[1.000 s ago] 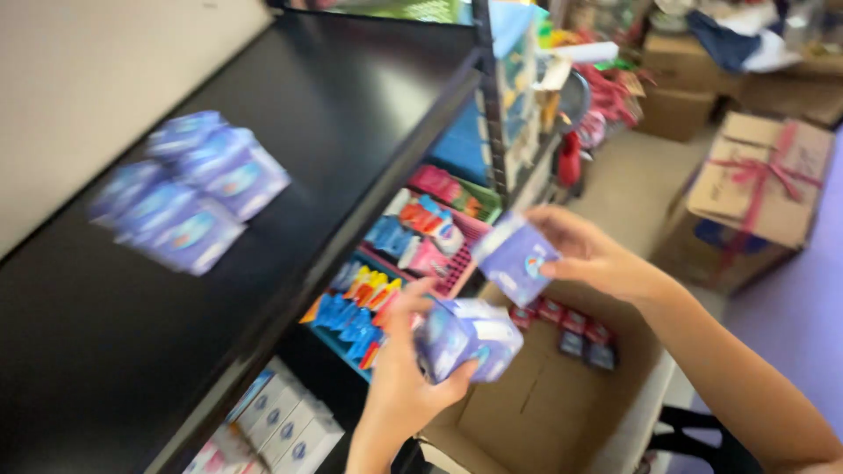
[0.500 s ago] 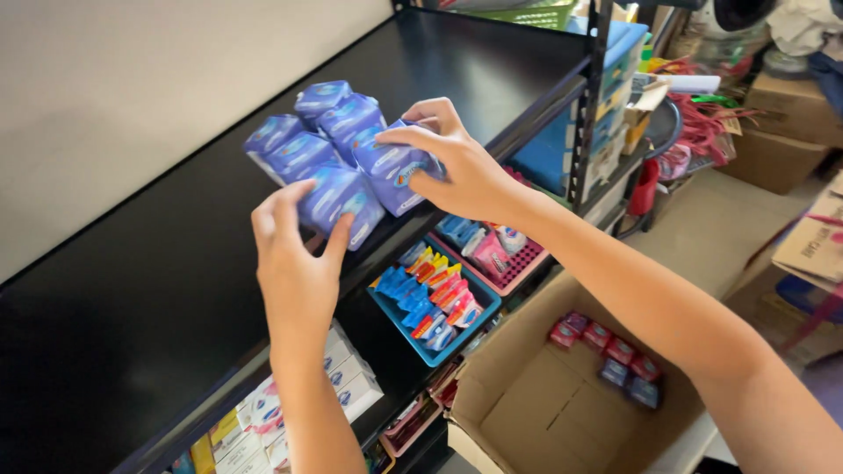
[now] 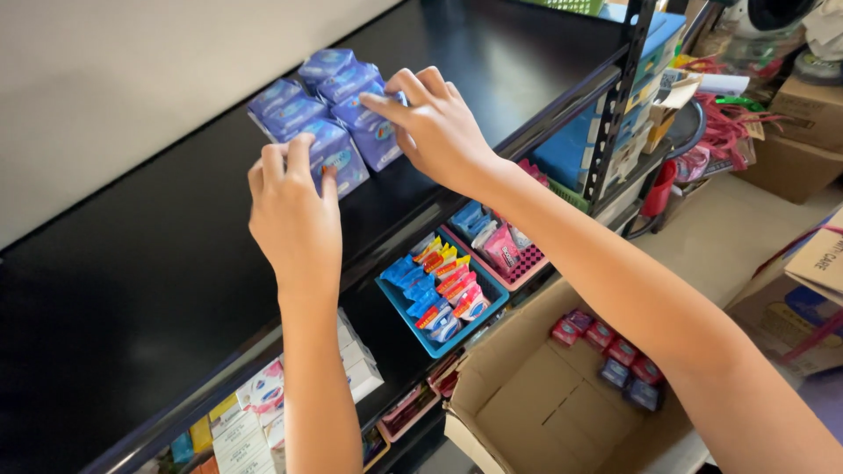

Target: Stocking various feminine hygiene products from a cardboard box onto store shelves.

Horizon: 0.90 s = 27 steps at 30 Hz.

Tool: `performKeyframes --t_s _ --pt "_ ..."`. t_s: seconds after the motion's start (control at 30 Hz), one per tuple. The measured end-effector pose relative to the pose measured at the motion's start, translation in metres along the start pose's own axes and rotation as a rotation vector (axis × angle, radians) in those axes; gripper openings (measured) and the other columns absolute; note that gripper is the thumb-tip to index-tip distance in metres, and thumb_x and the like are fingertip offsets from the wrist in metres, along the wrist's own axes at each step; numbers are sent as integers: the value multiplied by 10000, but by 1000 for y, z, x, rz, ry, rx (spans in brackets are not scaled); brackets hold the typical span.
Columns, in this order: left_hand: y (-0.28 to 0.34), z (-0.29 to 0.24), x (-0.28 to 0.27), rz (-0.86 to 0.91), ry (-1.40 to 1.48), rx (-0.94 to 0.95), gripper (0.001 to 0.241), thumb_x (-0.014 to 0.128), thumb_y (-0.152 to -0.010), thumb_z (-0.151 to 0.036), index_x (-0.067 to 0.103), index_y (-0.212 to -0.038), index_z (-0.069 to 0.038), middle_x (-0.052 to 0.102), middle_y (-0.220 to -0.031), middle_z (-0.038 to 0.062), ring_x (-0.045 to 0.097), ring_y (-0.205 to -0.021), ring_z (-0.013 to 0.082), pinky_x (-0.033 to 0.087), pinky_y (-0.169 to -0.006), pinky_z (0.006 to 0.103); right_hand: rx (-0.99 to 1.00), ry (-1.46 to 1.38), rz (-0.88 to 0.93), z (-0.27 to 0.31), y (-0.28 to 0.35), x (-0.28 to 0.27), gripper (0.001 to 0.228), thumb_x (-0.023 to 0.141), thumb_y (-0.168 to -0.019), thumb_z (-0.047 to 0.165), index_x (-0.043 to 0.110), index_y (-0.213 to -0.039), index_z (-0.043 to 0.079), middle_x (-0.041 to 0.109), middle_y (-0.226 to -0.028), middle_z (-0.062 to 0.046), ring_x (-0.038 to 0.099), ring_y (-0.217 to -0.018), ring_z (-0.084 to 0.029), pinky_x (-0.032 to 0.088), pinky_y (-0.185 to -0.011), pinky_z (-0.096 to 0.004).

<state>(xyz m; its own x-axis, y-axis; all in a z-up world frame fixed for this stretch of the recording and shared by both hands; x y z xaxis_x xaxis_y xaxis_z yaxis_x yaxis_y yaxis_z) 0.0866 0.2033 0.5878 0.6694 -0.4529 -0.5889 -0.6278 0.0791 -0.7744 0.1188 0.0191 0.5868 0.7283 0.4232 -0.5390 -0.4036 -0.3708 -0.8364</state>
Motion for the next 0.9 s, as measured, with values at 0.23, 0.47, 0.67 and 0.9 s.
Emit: performKeyframes --t_s 0.23,0.47,0.67,0.9 --pt "22 -28 -35 -185 190 175 486 816 -914 -122 576 -1330 -51 508 -1394 196 524 -1304 368 479 -1059 433 110 -89 -227 10 39 -40 509 671 -1008 -13 545 -1488 100 565 -1437 -121 533 -1343 -323 384 -1160 -439" --pt "113 -24 15 -267 591 503 366 643 -917 33 334 -1098 109 646 -1161 41 653 -1034 165 525 -846 339 524 -480 -664 -54 226 -51 209 570 -1127 -5 595 -1327 50 538 -1287 -89 590 -1115 -152 547 -1021 -280" --pt "205 -92 140 255 583 596 350 731 -906 -54 680 -1243 -133 588 -1265 101 667 -1027 263 584 -825 376 1487 -464 -673 -126 567 32 123 574 -1061 40 608 -1179 50 626 -940 -12 600 -783 -109 520 -686 -252" --pt "338 -131 302 925 651 536 347 701 -912 -169 624 -1248 -127 524 -1382 107 688 -1013 259 581 -764 403 1819 -285 238 -71 905 136 143 670 -943 109 690 -1064 37 756 -964 -154 708 -875 -236 562 -773 -388"
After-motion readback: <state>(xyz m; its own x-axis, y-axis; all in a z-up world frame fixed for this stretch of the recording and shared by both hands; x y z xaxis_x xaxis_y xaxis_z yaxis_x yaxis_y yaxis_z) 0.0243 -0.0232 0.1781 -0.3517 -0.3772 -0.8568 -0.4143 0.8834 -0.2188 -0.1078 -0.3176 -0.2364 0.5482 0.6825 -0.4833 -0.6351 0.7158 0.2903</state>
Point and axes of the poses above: each hand's wrist, its own y-axis away from the middle knuckle, its own x-axis out of the palm, z = x × y, the point moved 6 cm from there along -y, towards the middle knuckle
